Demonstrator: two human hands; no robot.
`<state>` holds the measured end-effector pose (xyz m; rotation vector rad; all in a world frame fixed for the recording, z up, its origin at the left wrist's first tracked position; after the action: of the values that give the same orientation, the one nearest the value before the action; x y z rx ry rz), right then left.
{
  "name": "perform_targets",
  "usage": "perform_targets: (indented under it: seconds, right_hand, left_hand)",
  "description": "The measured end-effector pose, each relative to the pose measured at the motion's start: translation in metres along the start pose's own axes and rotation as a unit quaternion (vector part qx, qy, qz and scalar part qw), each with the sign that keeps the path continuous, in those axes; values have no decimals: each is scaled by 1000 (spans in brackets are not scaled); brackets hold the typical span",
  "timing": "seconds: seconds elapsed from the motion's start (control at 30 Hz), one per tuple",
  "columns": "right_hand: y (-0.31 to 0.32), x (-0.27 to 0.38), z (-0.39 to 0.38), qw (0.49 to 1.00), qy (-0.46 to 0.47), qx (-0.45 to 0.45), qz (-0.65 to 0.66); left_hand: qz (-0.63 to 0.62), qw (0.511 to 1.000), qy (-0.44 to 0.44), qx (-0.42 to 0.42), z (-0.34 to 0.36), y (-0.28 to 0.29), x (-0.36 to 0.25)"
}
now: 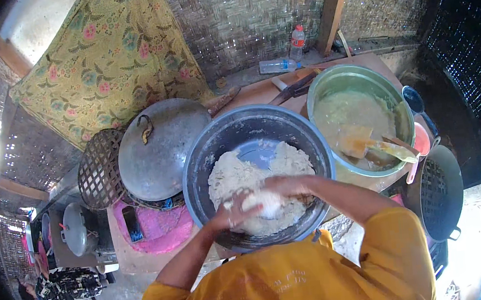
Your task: The person kneads dough in a large metal bowl by hand, repeatedly pressing and folding the mixture.
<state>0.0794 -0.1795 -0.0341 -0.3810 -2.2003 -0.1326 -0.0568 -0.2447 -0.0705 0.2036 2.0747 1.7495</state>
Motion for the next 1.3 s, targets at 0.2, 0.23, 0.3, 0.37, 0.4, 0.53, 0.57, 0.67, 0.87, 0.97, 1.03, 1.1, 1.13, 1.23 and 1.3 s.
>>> perform_targets:
  seconds: [0.2,0.23,0.3,0.37,0.4,0.53,0.57,0.67,0.87,0.97,1.03,1.1,1.13,1.23,1.3]
  right_hand:
    - [-39,-34,-14,852,-71,-160,-494]
    - [-34,-88,12,813,-7,-299,-499]
    - [-18,-75,16,837,5,-292,-462]
    - [-6,-65,31,807,-22,-283,-518]
    - [2,-64,40,820,-32,-269,-505]
    - [41,-78,74,809,-67,-279,-513]
    - [52,-88,88,808,-57,-301,-503]
    - [86,-104,119,805,-45,-346,-480]
    - [125,-90,156,841,23,-304,-447]
    - [139,-138,166,915,98,-128,-369]
    - [77,-97,127,921,111,-89,-364]
    - [-2,-49,65,890,100,-111,-431]
    - [-35,-32,41,868,78,-145,-469]
    - [-69,-68,60,760,1,-361,-540]
    - [-62,-93,94,662,6,-476,-578]
  left_hand:
    - [-5,997,26,-70,-8,10,-52]
    - [-33,996,34,-71,1,1,-51]
    - [-55,990,49,-122,20,-16,-37]
    - [-45,981,49,-184,42,-12,-27]
    - [-44,977,55,-200,53,-5,-22]
    - [-30,991,51,-119,94,-30,9]
    - [-11,993,91,-76,105,-40,19]
    - [20,983,180,-9,135,-61,42]
    - [112,976,86,-169,138,-63,62]
    - [-63,980,36,185,132,-53,51]
    - [-94,959,30,267,77,-30,52]
    - [-37,976,-60,206,17,-17,30]
    - [0,983,-106,148,-7,-21,23]
    - [120,982,-70,132,-13,-32,1]
    - [200,973,-27,107,-6,-26,-9]
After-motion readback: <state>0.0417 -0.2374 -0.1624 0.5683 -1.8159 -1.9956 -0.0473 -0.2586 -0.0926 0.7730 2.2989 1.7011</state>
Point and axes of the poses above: each hand's wrist, its own z-axis towards the middle knuckle, its own y-axis out of the back of the hand, x = y × z, the point moved 6 cm from there along z, towards the middle knuckle, and after that the axes turned 9 degrees about z, right-handed, at the moved point
